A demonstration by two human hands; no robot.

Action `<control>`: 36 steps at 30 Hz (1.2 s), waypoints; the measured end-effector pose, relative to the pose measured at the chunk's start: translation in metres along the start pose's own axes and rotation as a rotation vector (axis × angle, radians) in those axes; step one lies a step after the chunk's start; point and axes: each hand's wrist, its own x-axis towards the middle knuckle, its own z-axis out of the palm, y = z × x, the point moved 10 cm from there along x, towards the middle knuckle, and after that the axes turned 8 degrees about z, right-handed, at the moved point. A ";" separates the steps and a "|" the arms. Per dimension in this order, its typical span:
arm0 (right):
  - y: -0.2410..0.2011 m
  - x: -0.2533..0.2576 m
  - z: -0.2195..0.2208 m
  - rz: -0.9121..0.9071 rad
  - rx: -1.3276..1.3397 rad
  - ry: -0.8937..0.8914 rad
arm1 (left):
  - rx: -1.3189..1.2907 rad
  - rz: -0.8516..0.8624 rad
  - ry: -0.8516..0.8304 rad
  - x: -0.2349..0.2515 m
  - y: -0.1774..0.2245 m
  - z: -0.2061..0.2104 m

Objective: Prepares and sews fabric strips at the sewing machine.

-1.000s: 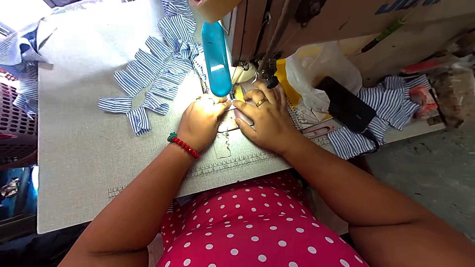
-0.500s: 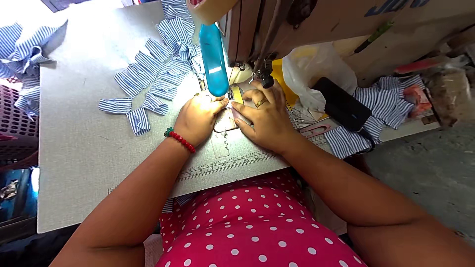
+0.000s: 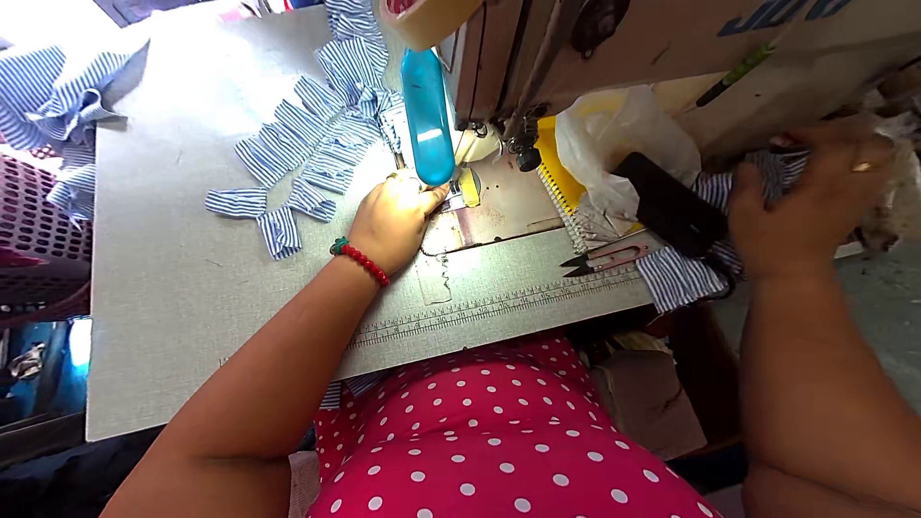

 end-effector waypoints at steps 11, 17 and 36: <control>0.008 -0.006 0.015 -0.062 -0.024 -0.006 | 0.012 -0.027 0.014 0.005 -0.012 0.001; 0.007 0.003 0.006 -0.058 -0.039 -0.034 | -0.008 0.006 0.041 0.004 -0.010 0.000; -0.135 -0.137 0.018 -0.610 0.165 -0.418 | -0.509 -0.105 0.267 -0.110 0.045 -0.082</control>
